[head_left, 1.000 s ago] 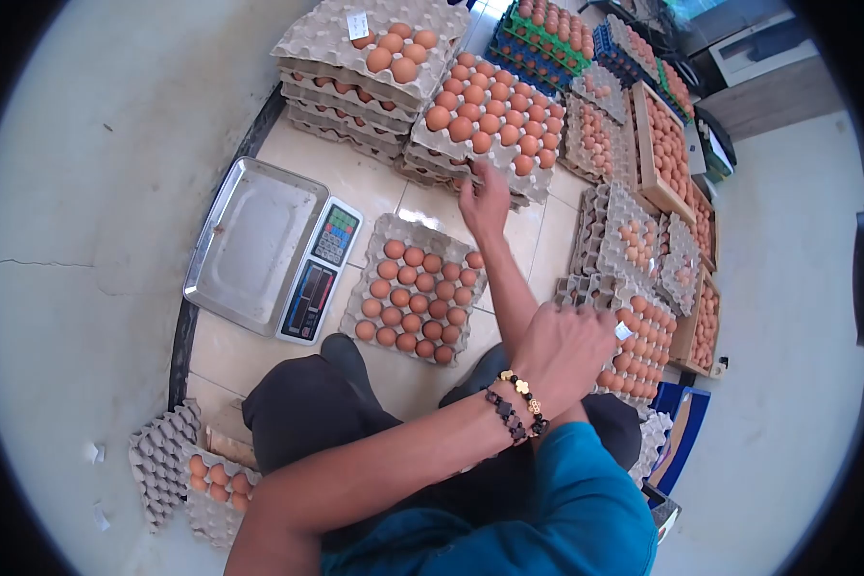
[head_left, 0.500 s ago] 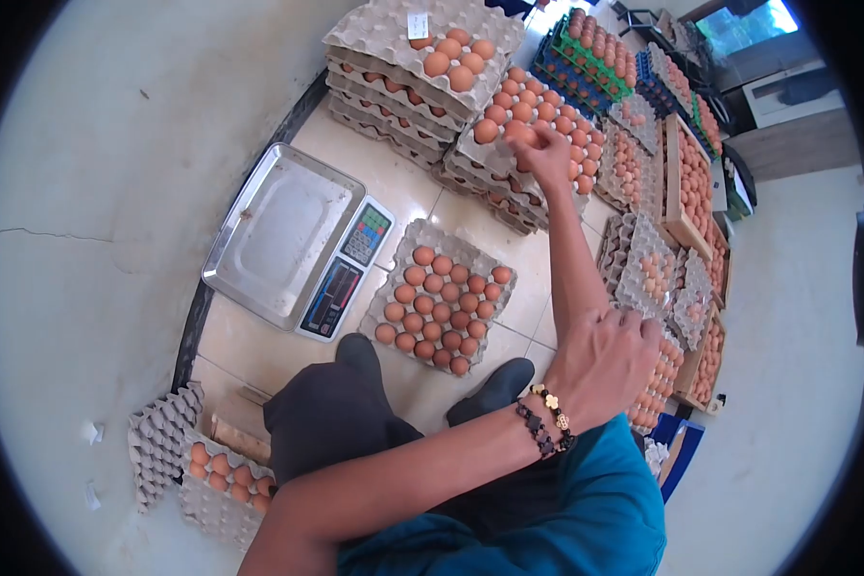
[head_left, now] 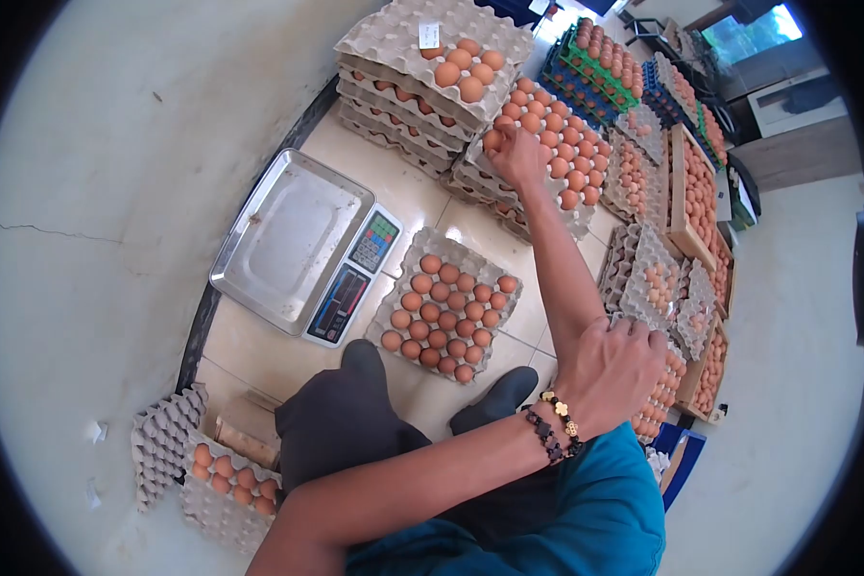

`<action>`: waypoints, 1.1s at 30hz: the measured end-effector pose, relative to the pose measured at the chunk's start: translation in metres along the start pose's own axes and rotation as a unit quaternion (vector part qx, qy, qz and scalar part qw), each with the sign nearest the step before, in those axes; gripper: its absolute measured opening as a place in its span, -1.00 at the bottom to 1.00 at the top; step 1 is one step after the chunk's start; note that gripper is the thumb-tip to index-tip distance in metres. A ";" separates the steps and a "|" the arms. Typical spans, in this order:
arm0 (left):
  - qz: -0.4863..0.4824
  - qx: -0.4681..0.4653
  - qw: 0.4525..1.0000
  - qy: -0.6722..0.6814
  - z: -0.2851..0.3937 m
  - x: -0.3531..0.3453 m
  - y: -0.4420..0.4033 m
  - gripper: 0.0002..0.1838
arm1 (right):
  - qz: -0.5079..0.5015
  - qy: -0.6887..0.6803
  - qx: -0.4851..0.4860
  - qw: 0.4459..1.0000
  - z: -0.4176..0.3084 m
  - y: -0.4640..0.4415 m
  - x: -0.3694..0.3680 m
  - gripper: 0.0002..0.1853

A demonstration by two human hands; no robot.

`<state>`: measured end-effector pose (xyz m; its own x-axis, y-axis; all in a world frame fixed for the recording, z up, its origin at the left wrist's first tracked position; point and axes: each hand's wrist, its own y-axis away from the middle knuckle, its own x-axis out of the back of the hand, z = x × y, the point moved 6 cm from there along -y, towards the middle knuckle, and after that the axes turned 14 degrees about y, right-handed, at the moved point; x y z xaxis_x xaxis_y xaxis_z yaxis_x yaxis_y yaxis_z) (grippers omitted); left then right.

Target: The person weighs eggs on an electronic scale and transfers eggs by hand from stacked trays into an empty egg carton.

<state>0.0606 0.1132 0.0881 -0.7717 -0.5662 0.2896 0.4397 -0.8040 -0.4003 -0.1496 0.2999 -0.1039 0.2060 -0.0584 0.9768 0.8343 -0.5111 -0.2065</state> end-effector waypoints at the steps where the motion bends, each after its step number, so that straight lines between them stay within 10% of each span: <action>1: -0.001 0.000 1.000 0.001 0.000 0.000 0.000 -0.84 | 0.011 0.009 0.019 1.000 -0.002 -0.004 -0.003 -0.62; 7: 0.003 0.003 1.000 0.015 0.000 0.000 -0.001 -0.84 | 0.029 -0.207 -0.013 0.978 0.024 0.004 -0.010 -0.58; 12: -0.002 0.001 1.000 0.015 0.005 -0.002 -0.002 -0.85 | -0.051 -0.654 -0.158 0.738 0.039 0.085 -0.019 -0.66; 15: -0.013 0.002 1.000 0.012 0.010 -0.003 0.002 -0.84 | -0.070 -0.638 -0.216 0.735 0.051 0.149 -0.041 -0.68; 22: -0.070 0.001 0.997 -0.021 0.011 -0.005 0.003 -0.84 | -0.119 -0.079 -0.261 0.955 0.087 0.261 -0.105 -0.55; 33: -0.073 0.007 0.997 -0.023 0.007 -0.014 0.004 -0.86 | -0.069 -0.082 -0.222 0.969 0.092 0.267 -0.136 -0.56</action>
<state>0.0760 0.1163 0.0885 -0.8061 -0.4503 0.3839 0.3307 -0.8808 -0.3388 0.0927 0.2503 -0.2970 0.2174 0.1546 0.9638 0.5641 -0.8257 0.0052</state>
